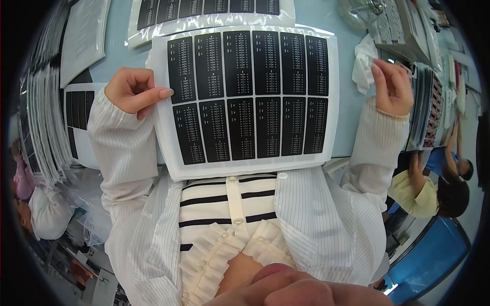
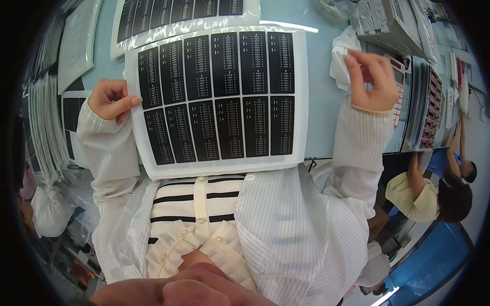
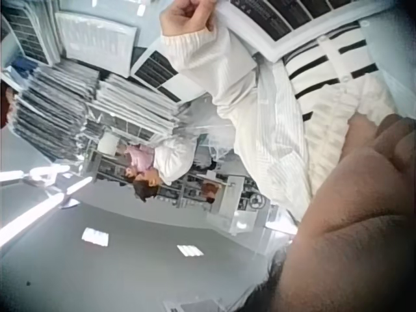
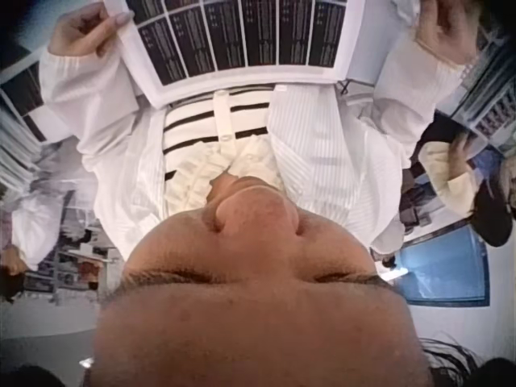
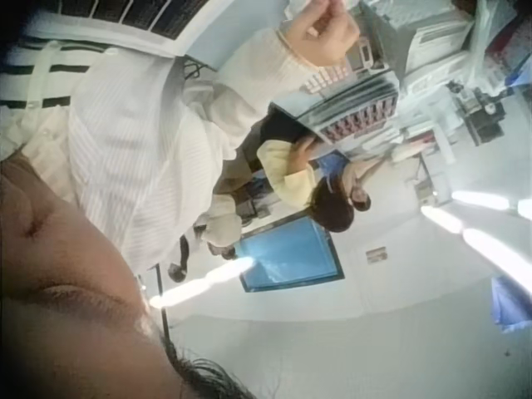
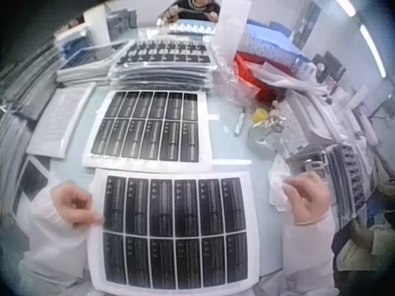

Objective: The person reads a printed document, sets it aside, wipes a sheet of labels with a cotton pad, and holds up the sheet.

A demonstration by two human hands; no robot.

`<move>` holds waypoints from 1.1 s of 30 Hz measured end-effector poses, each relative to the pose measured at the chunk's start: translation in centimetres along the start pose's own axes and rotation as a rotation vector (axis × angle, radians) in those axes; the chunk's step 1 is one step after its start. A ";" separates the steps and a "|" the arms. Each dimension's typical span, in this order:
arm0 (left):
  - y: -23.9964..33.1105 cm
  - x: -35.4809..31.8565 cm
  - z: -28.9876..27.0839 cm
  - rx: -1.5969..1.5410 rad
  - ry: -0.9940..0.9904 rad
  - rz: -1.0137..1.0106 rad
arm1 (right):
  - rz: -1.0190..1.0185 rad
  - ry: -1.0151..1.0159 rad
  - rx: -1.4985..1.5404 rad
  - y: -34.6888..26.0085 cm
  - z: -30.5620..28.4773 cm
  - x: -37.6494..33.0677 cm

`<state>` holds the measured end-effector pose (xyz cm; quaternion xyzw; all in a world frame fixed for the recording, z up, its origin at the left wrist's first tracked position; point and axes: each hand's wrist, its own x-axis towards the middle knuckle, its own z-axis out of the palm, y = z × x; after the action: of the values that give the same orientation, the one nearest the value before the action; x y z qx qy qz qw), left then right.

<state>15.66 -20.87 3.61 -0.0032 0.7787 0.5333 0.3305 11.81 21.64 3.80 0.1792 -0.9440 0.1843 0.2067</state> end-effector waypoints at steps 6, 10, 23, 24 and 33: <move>0.0 0.0 0.2 0.053 0.052 -0.023 | 0.805 -0.586 0.896 -3.4 0.5 -1.2; 0.8 0.0 0.7 0.111 0.100 -0.001 | 0.781 -0.602 0.938 -3.4 0.7 -1.0; 0.5 -1.7 -1.0 -0.088 0.254 0.519 | 0.338 -0.359 1.061 -4.6 -1.3 2.5; 0.6 -1.8 -1.0 -0.092 0.271 0.616 | 0.268 -0.293 1.141 -4.5 -1.0 2.5; 1.6 -2.9 -0.7 -0.140 0.331 0.863 | 0.167 -0.225 1.218 -4.6 0.0 1.5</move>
<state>17.02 -21.76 6.58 0.2137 0.7133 0.6654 -0.0515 12.42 17.21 5.77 0.2089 -0.6962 0.6851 -0.0485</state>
